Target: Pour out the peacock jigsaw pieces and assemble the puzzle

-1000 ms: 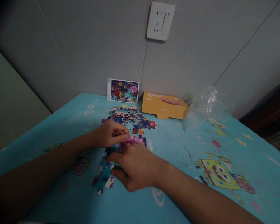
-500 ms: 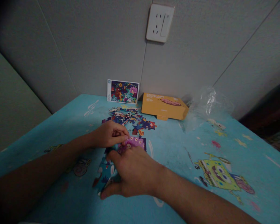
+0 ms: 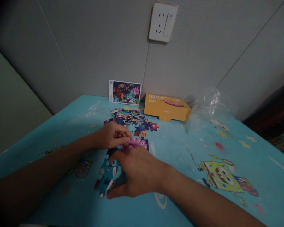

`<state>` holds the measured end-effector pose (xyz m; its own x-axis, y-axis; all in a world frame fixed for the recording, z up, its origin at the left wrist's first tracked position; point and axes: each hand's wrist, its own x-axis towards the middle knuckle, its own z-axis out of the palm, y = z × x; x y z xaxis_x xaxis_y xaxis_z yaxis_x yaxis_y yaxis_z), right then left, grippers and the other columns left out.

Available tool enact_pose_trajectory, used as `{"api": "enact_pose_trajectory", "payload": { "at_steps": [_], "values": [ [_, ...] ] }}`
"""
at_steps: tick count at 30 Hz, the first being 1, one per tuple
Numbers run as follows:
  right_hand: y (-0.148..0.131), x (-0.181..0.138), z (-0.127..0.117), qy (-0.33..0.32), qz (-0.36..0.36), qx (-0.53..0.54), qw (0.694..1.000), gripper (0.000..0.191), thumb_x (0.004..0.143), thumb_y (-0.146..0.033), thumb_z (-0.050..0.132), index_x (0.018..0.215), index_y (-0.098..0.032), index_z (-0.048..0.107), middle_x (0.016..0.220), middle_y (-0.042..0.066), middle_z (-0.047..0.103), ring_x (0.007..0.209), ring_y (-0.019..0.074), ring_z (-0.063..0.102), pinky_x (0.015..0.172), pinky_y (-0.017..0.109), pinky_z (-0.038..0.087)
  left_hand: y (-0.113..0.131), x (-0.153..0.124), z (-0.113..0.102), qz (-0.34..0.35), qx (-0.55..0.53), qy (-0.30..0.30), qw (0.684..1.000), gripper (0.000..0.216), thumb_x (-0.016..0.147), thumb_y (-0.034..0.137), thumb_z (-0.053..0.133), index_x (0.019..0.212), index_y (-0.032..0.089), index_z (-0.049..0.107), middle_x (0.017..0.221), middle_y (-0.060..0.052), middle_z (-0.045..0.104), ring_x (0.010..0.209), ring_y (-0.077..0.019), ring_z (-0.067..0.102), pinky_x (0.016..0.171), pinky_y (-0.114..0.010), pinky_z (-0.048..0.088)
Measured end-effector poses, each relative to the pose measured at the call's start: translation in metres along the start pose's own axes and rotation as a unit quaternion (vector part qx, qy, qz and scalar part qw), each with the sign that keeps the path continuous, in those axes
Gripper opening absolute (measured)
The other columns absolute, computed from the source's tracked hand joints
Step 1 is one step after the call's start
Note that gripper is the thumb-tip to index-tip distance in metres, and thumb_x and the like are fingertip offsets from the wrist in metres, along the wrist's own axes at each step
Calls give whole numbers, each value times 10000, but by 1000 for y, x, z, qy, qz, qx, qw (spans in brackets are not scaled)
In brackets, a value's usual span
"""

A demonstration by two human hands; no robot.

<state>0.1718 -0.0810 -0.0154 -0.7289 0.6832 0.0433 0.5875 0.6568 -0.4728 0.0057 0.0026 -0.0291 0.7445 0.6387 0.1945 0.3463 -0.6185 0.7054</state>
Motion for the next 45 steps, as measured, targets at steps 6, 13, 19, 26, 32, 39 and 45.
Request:
{"api": "enact_pose_trajectory", "payload": {
  "at_steps": [6,13,19,26,32,39,45],
  "values": [
    [2,1,1,3,-23,-4,1000,594,661,-578,707,1093,-173,661,718,20,626,607,152,542,567,273,353,0,0,-1,-3,3,0,1000,200,807,265,586,831,128,729,653,-27,699,575,-108,593,556,-190,422],
    [4,1,5,68,-123,35,989,395,737,-425,654,1013,-143,673,627,-11,607,537,121,536,513,250,388,1,0,-1,-5,7,2,1000,207,803,260,598,842,115,740,614,-19,673,539,-98,551,523,-185,383],
    [4,2,4,145,-165,17,975,187,844,-223,498,860,-152,670,636,11,606,559,117,538,538,244,435,-1,0,0,-9,4,4,1000,204,816,279,594,835,136,737,640,-15,685,583,-109,579,555,-187,399],
    [10,3,3,130,-162,-18,978,269,942,-268,466,930,-134,699,741,56,660,668,142,594,624,271,481,-2,1,1,-6,14,7,1000,213,816,281,584,816,131,735,650,-20,686,585,-110,575,563,-192,409],
    [15,5,9,105,-202,10,974,300,967,-306,473,1027,-125,706,818,75,724,716,149,641,658,282,506,-1,1,0,4,15,8,1000,220,815,284,587,822,126,740,644,-26,685,579,-109,572,553,-192,404],
    [18,4,11,59,-254,14,965,331,934,-364,528,1018,-112,726,641,35,689,522,113,574,483,256,390,-1,1,0,-3,1,5,1000,221,807,272,582,838,119,737,640,-29,690,553,-100,568,532,-188,397],
    [17,1,9,40,-238,21,970,321,893,-393,601,1009,-126,736,597,21,679,496,102,552,465,249,341,0,0,0,2,10,6,1000,223,797,258,582,846,111,742,642,-38,698,559,-108,581,526,-189,396]
  ]
}}
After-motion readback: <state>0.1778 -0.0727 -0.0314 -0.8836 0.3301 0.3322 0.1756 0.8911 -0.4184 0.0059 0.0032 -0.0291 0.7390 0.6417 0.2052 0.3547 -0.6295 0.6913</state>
